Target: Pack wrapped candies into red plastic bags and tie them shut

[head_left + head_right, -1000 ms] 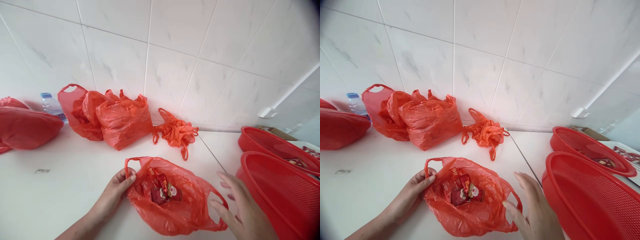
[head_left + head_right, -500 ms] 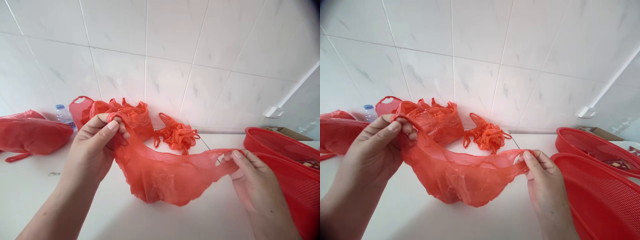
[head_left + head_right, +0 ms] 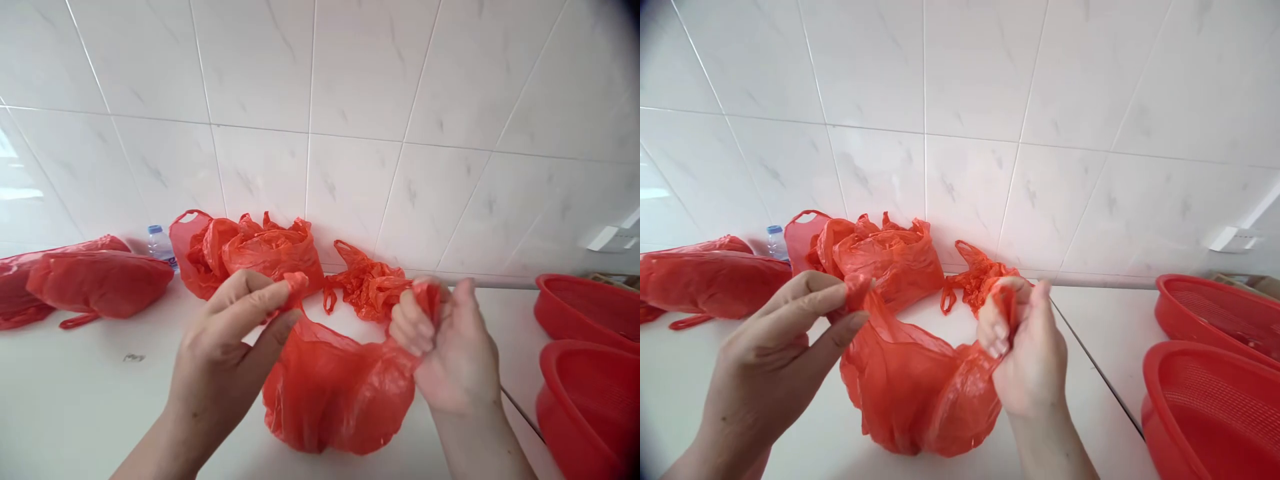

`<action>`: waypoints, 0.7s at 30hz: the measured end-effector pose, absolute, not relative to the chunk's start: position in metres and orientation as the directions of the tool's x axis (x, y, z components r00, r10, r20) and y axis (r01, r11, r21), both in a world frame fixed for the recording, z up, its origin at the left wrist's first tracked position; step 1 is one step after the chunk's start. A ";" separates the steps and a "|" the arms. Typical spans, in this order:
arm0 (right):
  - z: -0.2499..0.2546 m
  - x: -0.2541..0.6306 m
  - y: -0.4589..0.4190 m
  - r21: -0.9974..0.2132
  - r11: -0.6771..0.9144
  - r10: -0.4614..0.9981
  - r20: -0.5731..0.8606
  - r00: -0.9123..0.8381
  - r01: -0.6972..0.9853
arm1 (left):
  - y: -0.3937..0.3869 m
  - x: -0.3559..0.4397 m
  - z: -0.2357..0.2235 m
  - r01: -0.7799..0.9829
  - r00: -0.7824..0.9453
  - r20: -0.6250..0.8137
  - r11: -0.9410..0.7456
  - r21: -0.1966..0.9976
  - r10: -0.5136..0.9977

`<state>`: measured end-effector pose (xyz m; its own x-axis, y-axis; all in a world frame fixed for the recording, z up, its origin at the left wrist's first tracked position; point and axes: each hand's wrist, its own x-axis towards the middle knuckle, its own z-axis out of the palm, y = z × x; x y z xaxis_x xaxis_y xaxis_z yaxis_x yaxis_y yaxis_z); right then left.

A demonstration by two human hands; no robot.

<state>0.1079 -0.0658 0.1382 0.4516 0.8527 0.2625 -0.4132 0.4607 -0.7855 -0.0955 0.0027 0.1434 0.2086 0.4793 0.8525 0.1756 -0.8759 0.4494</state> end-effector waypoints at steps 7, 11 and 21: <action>0.113 0.070 -0.074 -0.998 0.062 0.994 0.061 -0.085 0.013 | -0.004 -0.079 0.139 -0.019 0.560 0.697 -0.835 0.551 0.448; 0.106 0.070 -0.066 -0.996 0.051 0.998 0.054 0.036 0.075 | -0.006 -0.078 0.138 -0.040 0.555 0.678 -0.798 0.601 0.482; 0.120 0.087 -0.065 -0.999 0.039 0.987 0.039 0.154 0.006 | 0.006 -0.066 0.119 0.219 0.676 0.602 -0.896 0.386 0.424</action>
